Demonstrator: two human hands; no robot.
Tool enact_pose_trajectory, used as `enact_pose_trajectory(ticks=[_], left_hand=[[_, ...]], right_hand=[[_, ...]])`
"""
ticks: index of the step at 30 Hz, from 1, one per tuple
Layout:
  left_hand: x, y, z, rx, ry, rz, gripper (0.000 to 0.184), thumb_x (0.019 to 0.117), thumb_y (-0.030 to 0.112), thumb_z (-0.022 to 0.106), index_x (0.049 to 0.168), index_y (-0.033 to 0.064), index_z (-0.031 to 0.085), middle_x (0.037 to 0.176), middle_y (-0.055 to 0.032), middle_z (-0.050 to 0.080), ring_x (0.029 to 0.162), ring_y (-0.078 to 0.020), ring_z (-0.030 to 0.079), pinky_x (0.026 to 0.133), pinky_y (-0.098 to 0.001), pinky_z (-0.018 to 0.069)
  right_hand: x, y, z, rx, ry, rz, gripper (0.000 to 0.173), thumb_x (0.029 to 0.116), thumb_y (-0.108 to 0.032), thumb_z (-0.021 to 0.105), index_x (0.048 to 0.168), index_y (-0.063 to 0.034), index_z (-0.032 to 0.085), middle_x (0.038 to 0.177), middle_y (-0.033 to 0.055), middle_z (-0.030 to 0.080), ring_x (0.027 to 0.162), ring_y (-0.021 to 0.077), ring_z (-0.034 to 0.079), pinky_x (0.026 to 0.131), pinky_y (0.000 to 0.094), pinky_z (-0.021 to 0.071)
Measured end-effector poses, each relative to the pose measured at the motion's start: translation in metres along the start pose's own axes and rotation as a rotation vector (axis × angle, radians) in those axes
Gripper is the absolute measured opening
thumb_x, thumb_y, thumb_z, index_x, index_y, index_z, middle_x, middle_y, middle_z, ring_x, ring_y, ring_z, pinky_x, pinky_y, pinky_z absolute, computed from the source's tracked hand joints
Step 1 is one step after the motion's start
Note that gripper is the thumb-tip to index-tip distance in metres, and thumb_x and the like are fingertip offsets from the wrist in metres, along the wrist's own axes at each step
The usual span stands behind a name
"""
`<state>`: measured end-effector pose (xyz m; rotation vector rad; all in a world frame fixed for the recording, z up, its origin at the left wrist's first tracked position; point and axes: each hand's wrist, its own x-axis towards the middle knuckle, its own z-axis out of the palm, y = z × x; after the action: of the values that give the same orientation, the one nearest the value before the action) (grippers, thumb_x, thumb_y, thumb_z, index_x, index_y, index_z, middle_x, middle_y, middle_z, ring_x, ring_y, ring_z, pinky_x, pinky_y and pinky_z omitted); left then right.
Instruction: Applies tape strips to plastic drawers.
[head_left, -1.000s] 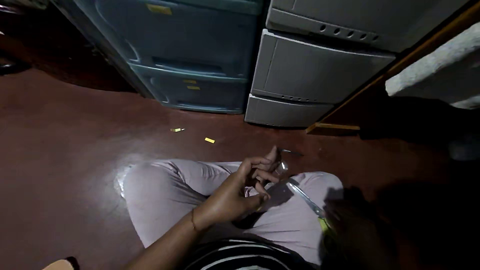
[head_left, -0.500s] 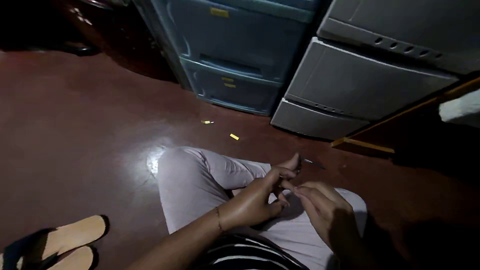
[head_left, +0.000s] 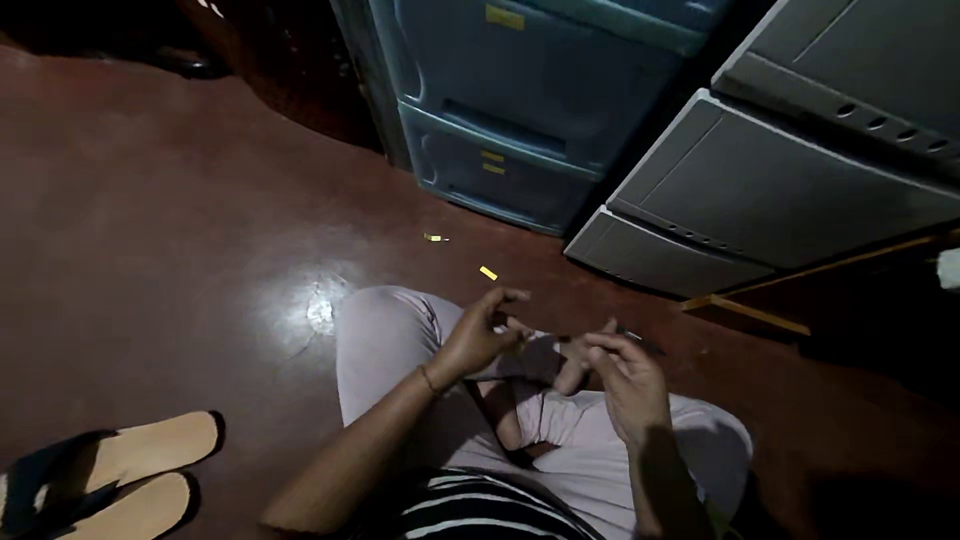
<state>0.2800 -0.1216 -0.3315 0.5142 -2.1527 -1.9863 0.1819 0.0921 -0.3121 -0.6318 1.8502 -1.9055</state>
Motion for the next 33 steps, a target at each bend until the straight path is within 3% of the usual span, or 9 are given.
enact_pose_trajectory(ticks=[4, 9, 14, 18, 22, 25, 27, 30, 33], left_hand=[[0.026, -0.043, -0.033, -0.136, 0.143, -0.021, 0.043, 0.0883, -0.004, 0.073, 0.126, 0.0087, 0.059, 0.123, -0.0037, 0.068, 0.084, -0.0104, 0.07, 0.076, -0.0286, 0.0608], [0.036, -0.061, -0.044, -0.161, 0.262, -0.073, 0.042, 0.0889, -0.001, 0.075, 0.127, 0.0079, 0.059, 0.122, -0.0041, 0.069, 0.087, -0.01, 0.069, 0.076, -0.0281, 0.0587], [0.047, -0.064, -0.049, -0.214, 0.358, -0.095, 0.04, 0.0888, 0.0, 0.076, 0.125, 0.0048, 0.06, 0.119, -0.0057, 0.07, 0.091, -0.0101, 0.069, 0.081, -0.0286, 0.0583], [0.054, -0.065, -0.051, -0.201, 0.427, -0.139, 0.038, 0.0898, 0.003, 0.076, 0.124, 0.0041, 0.061, 0.117, -0.0072, 0.07, 0.09, -0.0101, 0.069, 0.081, -0.0283, 0.0576], [0.062, -0.067, -0.053, -0.216, 0.473, -0.165, 0.035, 0.0897, 0.004, 0.076, 0.122, 0.004, 0.063, 0.11, -0.0069, 0.072, 0.086, -0.0107, 0.069, 0.079, -0.0288, 0.0574], [0.065, -0.066, -0.054, -0.233, 0.488, -0.181, 0.036, 0.0893, 0.003, 0.077, 0.122, 0.0033, 0.063, 0.11, -0.0077, 0.071, 0.087, -0.0104, 0.068, 0.079, -0.0283, 0.0571], [0.067, -0.066, -0.055, -0.253, 0.5, -0.18, 0.035, 0.0891, 0.003, 0.077, 0.122, 0.0027, 0.063, 0.112, -0.0085, 0.071, 0.09, -0.0109, 0.068, 0.081, -0.0287, 0.0564], [0.069, -0.07, -0.056, -0.28, 0.494, -0.155, 0.036, 0.0896, 0.004, 0.076, 0.123, 0.0022, 0.062, 0.117, -0.009, 0.071, 0.096, -0.0125, 0.069, 0.086, -0.031, 0.057], [0.07, -0.069, -0.056, -0.285, 0.49, -0.147, 0.039, 0.0885, 0.002, 0.075, 0.124, 0.0017, 0.061, 0.114, -0.0087, 0.071, 0.091, -0.011, 0.069, 0.082, -0.0285, 0.0578]], right_hand=[[0.028, 0.009, 0.026, -0.029, -0.077, 0.094, 0.012, 0.0924, 0.001, 0.066, 0.104, 0.0004, 0.066, 0.09, -0.0004, 0.067, 0.067, 0.0017, 0.059, 0.06, 0.0176, 0.0525], [0.071, 0.011, 0.052, -0.097, -0.139, 0.23, 0.011, 0.0997, -0.001, 0.061, 0.107, 0.0054, 0.065, 0.089, 0.006, 0.069, 0.067, 0.0075, 0.066, 0.063, 0.0223, 0.0589], [0.115, 0.027, 0.075, -0.163, -0.225, 0.376, 0.012, 0.1038, 0.001, 0.053, 0.113, 0.0066, 0.057, 0.097, 0.0127, 0.074, 0.068, 0.0117, 0.07, 0.066, 0.0253, 0.0596], [0.141, 0.046, 0.09, -0.23, -0.289, 0.435, 0.025, 0.1064, -0.004, 0.052, 0.129, 0.0059, 0.055, 0.092, 0.0122, 0.072, 0.062, 0.0122, 0.068, 0.06, 0.0258, 0.0586], [0.159, 0.062, 0.101, -0.319, -0.325, 0.488, 0.023, 0.1081, -0.017, 0.054, 0.111, 0.0045, 0.06, 0.07, 0.0068, 0.066, 0.046, 0.0076, 0.057, 0.044, 0.02, 0.047], [0.169, 0.072, 0.108, -0.439, -0.269, 0.43, 0.027, 0.1052, -0.023, 0.061, 0.097, 0.0025, 0.06, 0.059, 0.0009, 0.053, 0.045, 0.0043, 0.047, 0.045, 0.0183, 0.0403], [0.178, 0.081, 0.111, -0.512, -0.245, 0.366, 0.026, 0.1018, -0.022, 0.066, 0.097, 0.003, 0.066, 0.071, 0.0041, 0.059, 0.057, 0.0063, 0.051, 0.056, 0.0224, 0.0451], [0.191, 0.084, 0.117, -0.536, -0.317, 0.381, 0.023, 0.1044, -0.016, 0.061, 0.116, 0.002, 0.071, 0.103, 0.0136, 0.068, 0.082, 0.0142, 0.063, 0.077, 0.0303, 0.0549], [0.202, 0.077, 0.131, -0.527, -0.361, 0.414, 0.026, 0.1048, -0.008, 0.057, 0.128, 0.0019, 0.063, 0.107, 0.0159, 0.068, 0.081, 0.0152, 0.066, 0.074, 0.0298, 0.0566]])
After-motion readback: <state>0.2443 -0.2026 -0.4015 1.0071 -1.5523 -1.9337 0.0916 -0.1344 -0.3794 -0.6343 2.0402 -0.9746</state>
